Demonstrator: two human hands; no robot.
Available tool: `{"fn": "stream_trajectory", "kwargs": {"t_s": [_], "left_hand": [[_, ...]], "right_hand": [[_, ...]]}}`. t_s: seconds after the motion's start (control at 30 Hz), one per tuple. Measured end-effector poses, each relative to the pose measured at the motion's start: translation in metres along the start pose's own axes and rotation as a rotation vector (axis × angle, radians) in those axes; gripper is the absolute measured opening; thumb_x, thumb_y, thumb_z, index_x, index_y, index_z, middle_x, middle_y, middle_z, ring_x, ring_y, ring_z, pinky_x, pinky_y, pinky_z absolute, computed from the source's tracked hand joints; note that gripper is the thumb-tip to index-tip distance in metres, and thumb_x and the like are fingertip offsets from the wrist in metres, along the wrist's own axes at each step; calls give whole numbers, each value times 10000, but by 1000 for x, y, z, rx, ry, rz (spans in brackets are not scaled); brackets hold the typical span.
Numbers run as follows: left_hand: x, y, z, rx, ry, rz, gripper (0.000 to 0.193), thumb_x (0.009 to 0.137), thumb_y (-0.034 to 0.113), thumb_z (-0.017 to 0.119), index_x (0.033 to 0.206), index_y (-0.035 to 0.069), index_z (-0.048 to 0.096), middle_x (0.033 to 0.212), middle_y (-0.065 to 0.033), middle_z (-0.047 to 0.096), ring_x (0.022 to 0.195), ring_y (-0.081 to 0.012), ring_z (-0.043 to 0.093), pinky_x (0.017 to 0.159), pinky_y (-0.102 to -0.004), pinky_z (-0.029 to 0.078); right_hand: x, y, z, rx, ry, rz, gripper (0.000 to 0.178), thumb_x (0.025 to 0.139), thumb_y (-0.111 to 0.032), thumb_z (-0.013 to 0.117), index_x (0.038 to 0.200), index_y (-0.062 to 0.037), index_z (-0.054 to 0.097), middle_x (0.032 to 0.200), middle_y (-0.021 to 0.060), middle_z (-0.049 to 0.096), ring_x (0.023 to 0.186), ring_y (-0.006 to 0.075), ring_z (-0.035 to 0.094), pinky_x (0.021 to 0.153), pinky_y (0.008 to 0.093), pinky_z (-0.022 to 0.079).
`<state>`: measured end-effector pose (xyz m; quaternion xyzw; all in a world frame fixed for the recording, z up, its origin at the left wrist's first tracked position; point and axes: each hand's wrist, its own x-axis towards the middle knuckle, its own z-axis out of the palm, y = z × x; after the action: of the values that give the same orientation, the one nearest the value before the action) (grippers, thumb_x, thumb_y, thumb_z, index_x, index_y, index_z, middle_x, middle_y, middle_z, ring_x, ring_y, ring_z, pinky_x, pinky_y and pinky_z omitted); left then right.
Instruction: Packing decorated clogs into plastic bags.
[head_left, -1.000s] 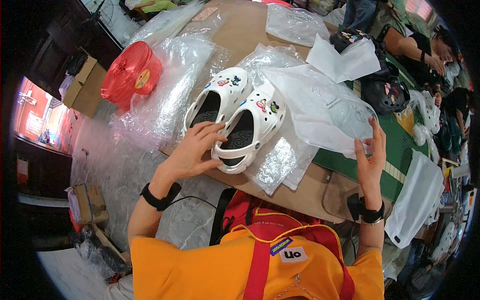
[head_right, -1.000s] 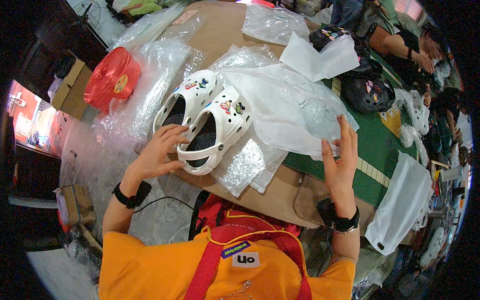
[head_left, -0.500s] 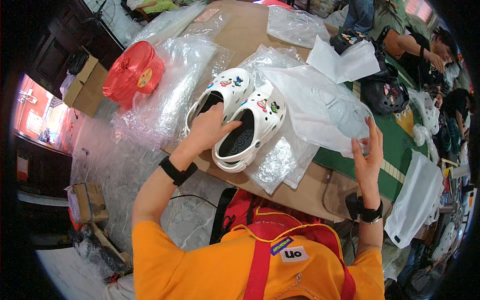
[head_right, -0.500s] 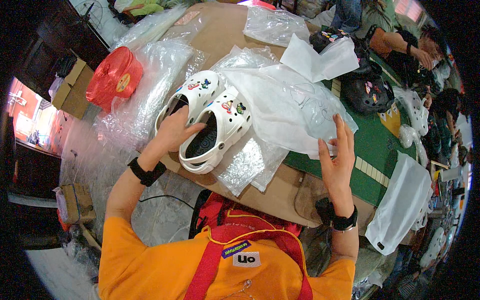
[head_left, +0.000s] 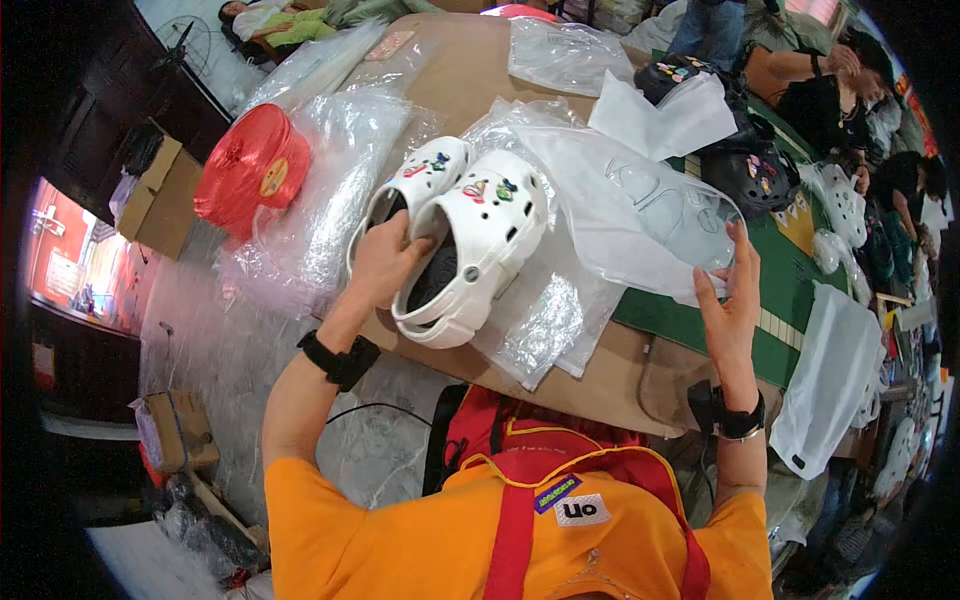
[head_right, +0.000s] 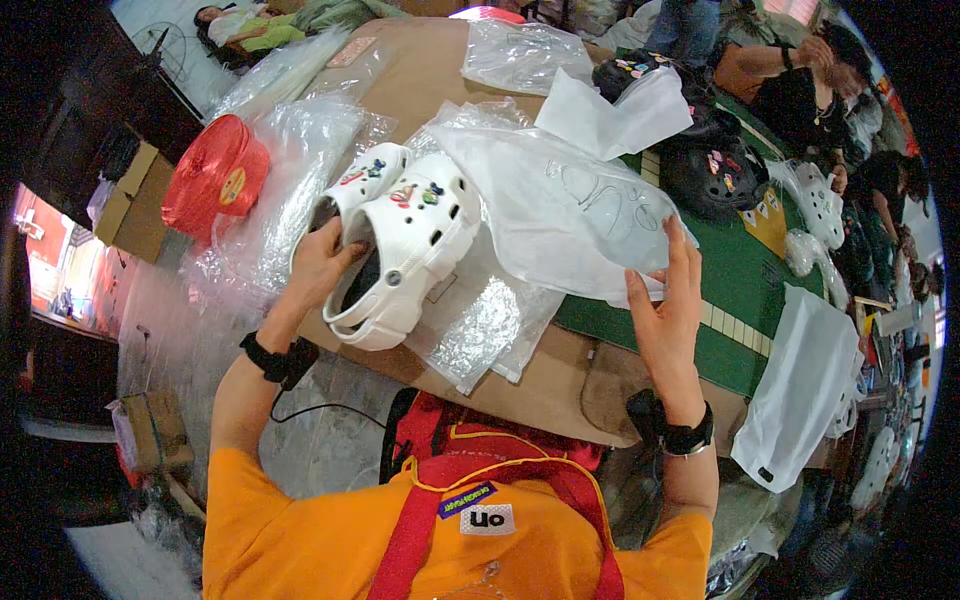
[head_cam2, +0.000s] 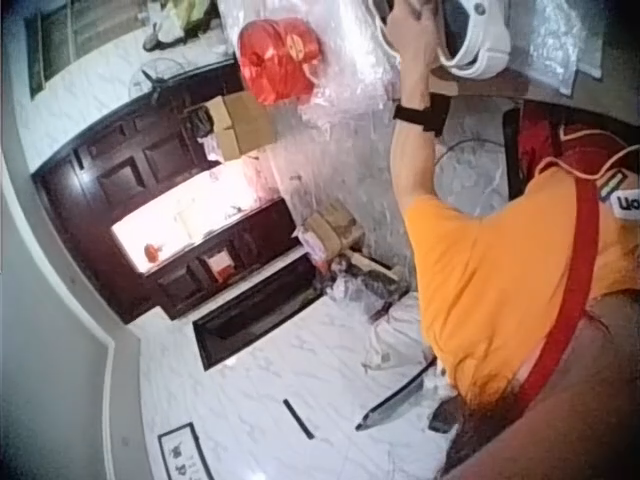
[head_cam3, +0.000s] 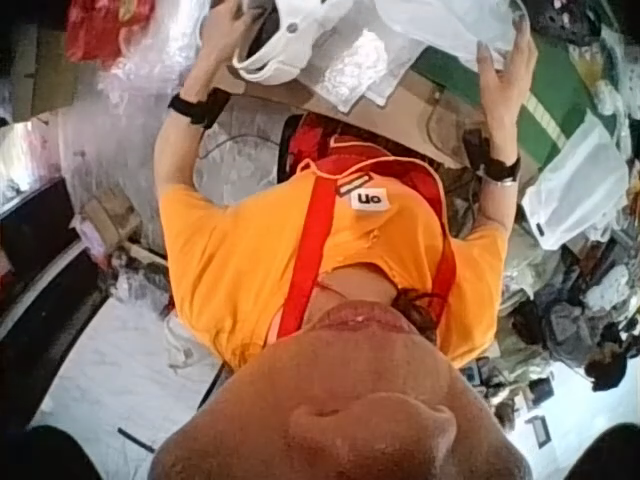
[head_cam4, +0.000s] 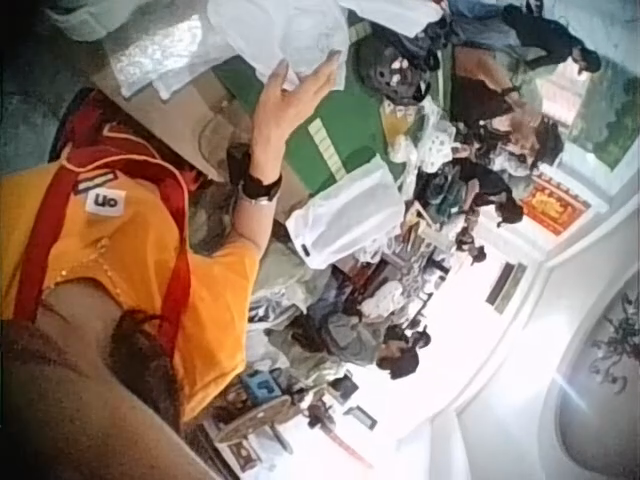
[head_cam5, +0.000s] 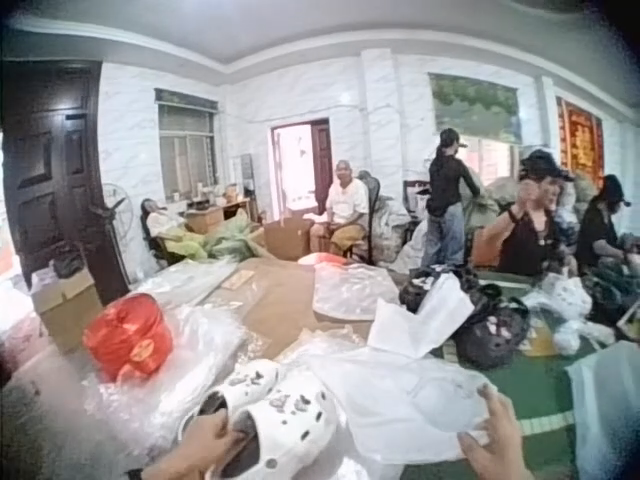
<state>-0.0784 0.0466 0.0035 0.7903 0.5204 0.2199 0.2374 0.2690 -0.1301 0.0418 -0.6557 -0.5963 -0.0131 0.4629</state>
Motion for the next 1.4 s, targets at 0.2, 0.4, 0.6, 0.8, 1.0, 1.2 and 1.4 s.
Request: {"fn": "stream_trajectory", "kwargs": {"t_s": [0.2,0.4,0.6,0.8,1.0,1.2,1.4], "left_hand": [[-21,24,-40,-483,-77,152,336,743,111,597,1048,-15,535,897,-143,621,832,-180,578,758,-309,445],[-40,76,-49,-460,-507,406,402,765,139,608,1126,-13,516,1009,-164,611,903,-207,590,795,-304,440],[-31,112,-35,-505,-582,702,424,773,205,620,1136,11,516,1040,-175,594,936,-293,590,813,-338,434],[-23,111,-18,-523,-650,676,422,781,194,624,1146,14,512,1039,-164,599,936,-253,588,818,-326,432],[-20,97,-7,-558,-652,361,408,779,169,648,1136,12,527,954,-127,624,858,-135,556,778,-278,436],[-22,87,-1,-310,-495,394,360,768,239,634,1043,18,561,920,-187,614,830,-302,593,736,-335,440],[-27,77,-2,-322,-420,279,334,766,248,632,990,10,562,866,-204,603,798,-347,578,703,-378,433]], "right_hand": [[-3,3,5,-16,-70,2,662,746,-11,608,1347,-80,339,1269,148,421,1052,223,488,738,268,459],[-7,-5,17,48,-204,41,686,721,-26,644,1339,-90,352,1276,148,425,1031,242,506,736,273,462],[-15,9,14,165,-242,-11,667,748,-176,668,1327,-67,358,1281,158,427,1104,258,490,862,325,428],[-16,12,18,711,-318,352,667,753,-177,670,1330,-63,353,1290,151,426,1143,236,461,905,329,401],[-10,-3,3,423,-383,152,678,763,-149,643,1341,-22,312,1338,146,392,1228,226,382,998,323,309],[-13,-9,12,304,-486,-27,643,765,-81,593,1338,-39,305,1342,161,385,1243,293,376,1013,342,304],[-10,-11,6,249,-526,-56,619,724,52,471,1323,-30,336,1336,179,383,1243,315,370,1011,352,310]]}}
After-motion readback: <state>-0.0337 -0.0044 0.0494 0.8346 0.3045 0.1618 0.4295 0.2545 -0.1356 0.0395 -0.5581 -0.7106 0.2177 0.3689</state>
